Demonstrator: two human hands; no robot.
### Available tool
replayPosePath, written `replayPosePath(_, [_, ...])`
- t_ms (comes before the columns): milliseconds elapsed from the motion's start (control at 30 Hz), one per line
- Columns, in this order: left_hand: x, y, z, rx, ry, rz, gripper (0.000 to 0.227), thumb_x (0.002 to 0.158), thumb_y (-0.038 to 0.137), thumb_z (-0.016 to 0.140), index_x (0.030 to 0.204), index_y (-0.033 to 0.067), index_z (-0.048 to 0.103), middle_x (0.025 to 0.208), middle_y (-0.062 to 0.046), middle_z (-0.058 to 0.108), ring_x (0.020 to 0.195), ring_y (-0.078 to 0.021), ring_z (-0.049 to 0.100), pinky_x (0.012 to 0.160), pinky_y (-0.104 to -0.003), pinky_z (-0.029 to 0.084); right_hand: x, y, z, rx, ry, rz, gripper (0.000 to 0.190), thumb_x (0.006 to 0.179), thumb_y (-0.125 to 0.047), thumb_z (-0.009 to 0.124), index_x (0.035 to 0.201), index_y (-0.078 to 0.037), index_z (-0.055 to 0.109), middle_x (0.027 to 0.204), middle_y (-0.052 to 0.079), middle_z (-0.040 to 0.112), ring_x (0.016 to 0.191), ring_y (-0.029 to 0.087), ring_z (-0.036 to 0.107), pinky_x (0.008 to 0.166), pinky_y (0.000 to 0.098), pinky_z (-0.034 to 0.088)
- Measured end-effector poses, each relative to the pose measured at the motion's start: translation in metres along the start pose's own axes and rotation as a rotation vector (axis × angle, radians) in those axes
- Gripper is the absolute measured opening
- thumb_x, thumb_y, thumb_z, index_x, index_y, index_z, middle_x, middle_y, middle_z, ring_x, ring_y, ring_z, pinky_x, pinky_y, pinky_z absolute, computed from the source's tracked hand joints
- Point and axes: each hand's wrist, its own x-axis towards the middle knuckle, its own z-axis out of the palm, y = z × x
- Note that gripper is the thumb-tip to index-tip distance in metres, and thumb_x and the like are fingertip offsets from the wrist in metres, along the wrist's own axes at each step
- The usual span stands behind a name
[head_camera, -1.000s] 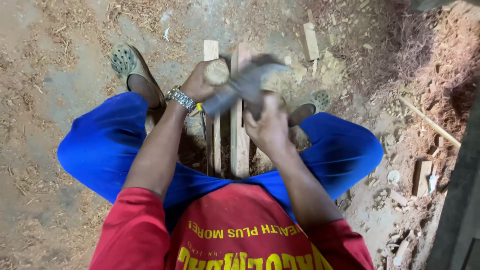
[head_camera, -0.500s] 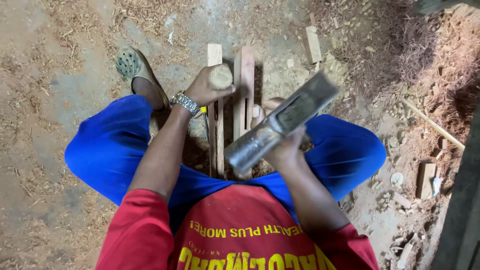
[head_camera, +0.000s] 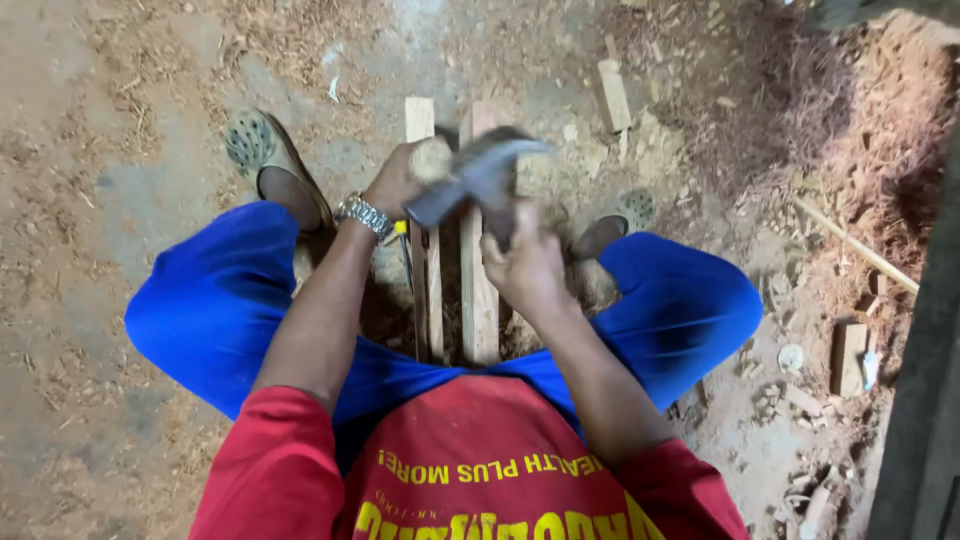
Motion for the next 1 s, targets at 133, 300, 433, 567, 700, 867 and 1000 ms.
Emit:
replayPosePath(133, [-0.009, 0.009, 0.004, 0.297, -0.087, 0.161, 0.043, 0.081, 0.028, 0.086, 0.114, 0.0074, 0.067, 0.098, -0.009, 0.075, 0.09, -0.0223, 0.074, 0.092, -0.038, 0.058, -0.004, 0.016, 0.002, -0.208, -0.134, 0.062, 0.036, 0.087, -0.015, 0.067, 0.117, -0.004, 0.049, 0.071, 0.027, 0.065, 0.068, 0.049, 0.065, 0.063, 0.0579, 0.05])
replayPosePath(300, [-0.031, 0.015, 0.021, 0.308, -0.019, -0.002, 0.031, 0.084, 0.026, 0.084, 0.109, 0.0123, 0.072, 0.105, -0.008, 0.079, 0.101, -0.0223, 0.074, 0.094, -0.042, 0.056, -0.017, -0.02, -0.026, 0.016, -0.071, 0.279, 0.03, 0.09, -0.016, 0.066, 0.112, -0.004, 0.053, 0.07, 0.026, 0.065, 0.066, 0.044, 0.069, 0.06, 0.0527, 0.052])
replayPosePath(433, [-0.012, 0.011, 0.009, 0.328, -0.044, 0.136, 0.046, 0.082, 0.026, 0.085, 0.12, 0.0078, 0.069, 0.109, -0.012, 0.075, 0.1, -0.0234, 0.072, 0.091, -0.045, 0.056, -0.032, -0.015, -0.021, 0.133, -0.062, 0.328, 0.028, 0.088, -0.014, 0.067, 0.11, -0.003, 0.054, 0.071, 0.024, 0.065, 0.065, 0.04, 0.071, 0.06, 0.0484, 0.053])
replayPosePath(567, [0.003, 0.003, 0.027, 0.182, 0.136, -0.171, 0.041, 0.08, 0.036, 0.085, 0.11, 0.0118, 0.072, 0.104, -0.007, 0.077, 0.094, -0.0193, 0.077, 0.089, -0.042, 0.062, -0.044, -0.022, -0.031, 0.164, -0.018, 0.245, 0.022, 0.088, -0.01, 0.066, 0.107, -0.003, 0.059, 0.076, 0.021, 0.067, 0.07, 0.034, 0.072, 0.065, 0.0431, 0.055])
replayPosePath(700, [-0.021, 0.012, 0.029, 0.239, -0.025, 0.102, 0.031, 0.088, 0.031, 0.082, 0.107, 0.0091, 0.073, 0.101, -0.009, 0.079, 0.093, -0.0193, 0.076, 0.088, -0.04, 0.062, -0.05, -0.014, -0.03, 0.193, -0.003, 0.225, 0.021, 0.087, -0.011, 0.068, 0.104, -0.004, 0.06, 0.078, 0.018, 0.069, 0.071, 0.028, 0.075, 0.067, 0.0398, 0.057])
replayPosePath(867, [-0.013, -0.016, 0.023, 0.115, 0.073, -0.051, 0.04, 0.08, 0.032, 0.088, 0.109, 0.0107, 0.071, 0.105, -0.007, 0.078, 0.096, -0.0192, 0.076, 0.09, -0.035, 0.061, -0.063, -0.02, -0.035, 0.205, 0.072, 0.2, 0.021, 0.088, -0.012, 0.072, 0.103, -0.003, 0.059, 0.079, 0.018, 0.068, 0.07, 0.027, 0.071, 0.065, 0.0395, 0.055])
replayPosePath(1000, [-0.005, -0.028, 0.048, 0.306, 0.185, 0.389, 0.058, 0.083, 0.024, 0.091, 0.127, -0.0013, 0.064, 0.119, -0.021, 0.068, 0.111, -0.0305, 0.067, 0.096, -0.041, 0.051, -0.063, -0.016, -0.044, 0.104, 0.099, 0.168, 0.024, 0.086, -0.012, 0.075, 0.101, -0.002, 0.058, 0.073, 0.019, 0.062, 0.062, 0.032, 0.064, 0.059, 0.0413, 0.051])
